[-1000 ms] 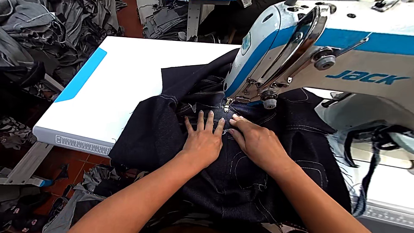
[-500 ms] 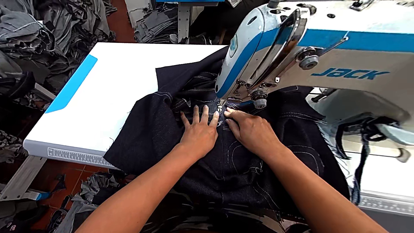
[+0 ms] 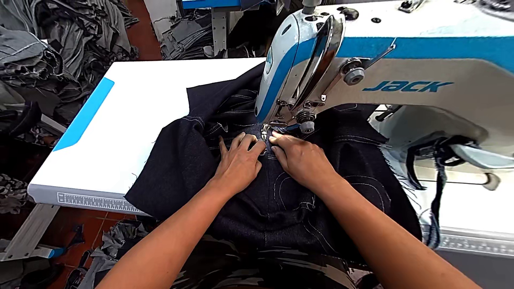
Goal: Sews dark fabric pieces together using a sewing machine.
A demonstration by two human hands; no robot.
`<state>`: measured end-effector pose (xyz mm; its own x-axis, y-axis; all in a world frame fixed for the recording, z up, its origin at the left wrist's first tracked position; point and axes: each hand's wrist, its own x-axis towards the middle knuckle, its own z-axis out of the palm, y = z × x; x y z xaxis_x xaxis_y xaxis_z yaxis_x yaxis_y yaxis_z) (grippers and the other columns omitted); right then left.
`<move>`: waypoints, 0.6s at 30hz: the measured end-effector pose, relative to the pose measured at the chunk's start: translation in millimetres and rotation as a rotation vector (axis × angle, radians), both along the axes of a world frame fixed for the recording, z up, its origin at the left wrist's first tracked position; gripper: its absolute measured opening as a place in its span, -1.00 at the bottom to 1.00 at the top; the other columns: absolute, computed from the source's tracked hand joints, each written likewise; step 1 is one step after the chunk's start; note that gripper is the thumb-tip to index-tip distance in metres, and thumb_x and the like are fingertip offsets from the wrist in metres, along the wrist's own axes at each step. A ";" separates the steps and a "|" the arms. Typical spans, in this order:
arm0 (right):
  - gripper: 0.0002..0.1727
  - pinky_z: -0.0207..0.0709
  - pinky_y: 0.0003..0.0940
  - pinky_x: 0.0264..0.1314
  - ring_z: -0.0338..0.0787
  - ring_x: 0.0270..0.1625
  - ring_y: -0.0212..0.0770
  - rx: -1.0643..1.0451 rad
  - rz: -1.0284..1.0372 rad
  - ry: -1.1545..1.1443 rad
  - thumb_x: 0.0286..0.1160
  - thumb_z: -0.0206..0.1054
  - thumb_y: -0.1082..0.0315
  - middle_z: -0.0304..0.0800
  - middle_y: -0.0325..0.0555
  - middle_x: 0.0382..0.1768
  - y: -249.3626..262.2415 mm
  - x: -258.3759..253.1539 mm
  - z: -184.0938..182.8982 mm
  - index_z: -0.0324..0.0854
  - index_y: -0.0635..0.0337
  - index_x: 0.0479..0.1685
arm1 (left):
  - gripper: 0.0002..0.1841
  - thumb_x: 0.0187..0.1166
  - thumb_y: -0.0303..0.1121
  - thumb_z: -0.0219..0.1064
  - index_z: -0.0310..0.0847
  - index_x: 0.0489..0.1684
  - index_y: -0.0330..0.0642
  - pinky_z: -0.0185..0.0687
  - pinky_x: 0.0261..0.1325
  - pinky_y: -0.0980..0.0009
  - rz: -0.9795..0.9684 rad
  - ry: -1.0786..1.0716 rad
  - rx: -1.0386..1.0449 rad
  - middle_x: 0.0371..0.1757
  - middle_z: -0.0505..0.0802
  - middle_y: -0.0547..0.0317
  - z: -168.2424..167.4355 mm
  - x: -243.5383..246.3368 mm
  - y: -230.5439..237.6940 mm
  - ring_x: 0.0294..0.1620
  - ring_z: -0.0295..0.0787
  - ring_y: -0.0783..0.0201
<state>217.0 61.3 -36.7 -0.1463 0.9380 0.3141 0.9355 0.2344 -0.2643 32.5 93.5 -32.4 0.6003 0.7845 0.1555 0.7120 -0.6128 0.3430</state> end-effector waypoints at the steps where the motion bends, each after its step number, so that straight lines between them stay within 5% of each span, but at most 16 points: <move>1: -0.64 0.67 0.22 0.19 0.84 0.31 0.20 -0.001 -0.001 0.000 0.81 0.09 0.31 0.79 0.14 0.36 1.2 0.1 -0.4 0.74 0.29 0.26 | -0.69 0.65 -0.38 0.24 0.68 0.30 0.01 -0.21 0.61 -0.66 -0.003 0.003 -0.001 0.51 0.66 0.00 0.4 -0.2 0.4 0.77 0.29 -0.19; 11: -0.60 0.65 0.21 0.25 0.81 0.35 0.22 -0.010 0.004 -0.022 0.84 0.04 0.30 0.75 0.16 0.41 7.8 1.2 -2.0 0.70 0.31 0.32 | -0.83 0.62 -0.39 0.27 0.74 -0.03 -0.22 -0.20 0.64 -0.60 -0.018 -0.067 -0.017 0.33 0.74 -0.05 0.8 -3.2 4.6 0.69 0.39 -0.16; 12: -0.60 0.64 0.21 0.27 0.80 0.36 0.22 -0.001 0.013 -0.029 0.84 0.03 0.31 0.75 0.18 0.41 7.6 1.2 -2.6 0.70 0.32 0.33 | -0.83 0.59 -0.42 0.29 0.71 -0.01 -0.24 -0.15 0.62 -0.60 -0.010 -0.086 -0.001 0.29 0.75 -0.08 -0.3 -3.1 4.8 0.64 0.46 -0.16; 15: -0.60 0.65 0.17 0.31 0.79 0.40 0.20 0.056 0.045 -0.060 0.84 0.02 0.32 0.75 0.18 0.40 6.0 2.0 -6.5 0.68 0.34 0.33 | -0.57 0.59 -0.42 0.28 0.62 0.46 -0.05 -0.11 0.61 -0.61 0.000 -0.069 0.019 0.37 0.73 -0.06 -0.8 -2.6 5.3 0.63 0.47 -0.19; 18: -0.60 0.65 0.13 0.34 0.79 0.41 0.17 0.115 0.063 -0.063 0.82 0.02 0.34 0.77 0.17 0.38 4.8 3.1 -9.9 0.71 0.35 0.29 | -0.59 0.63 -0.37 0.26 0.63 0.45 0.07 -0.15 0.64 -0.57 0.020 0.006 -0.044 0.42 0.66 -0.02 4.0 -0.1 7.0 0.67 0.37 -0.17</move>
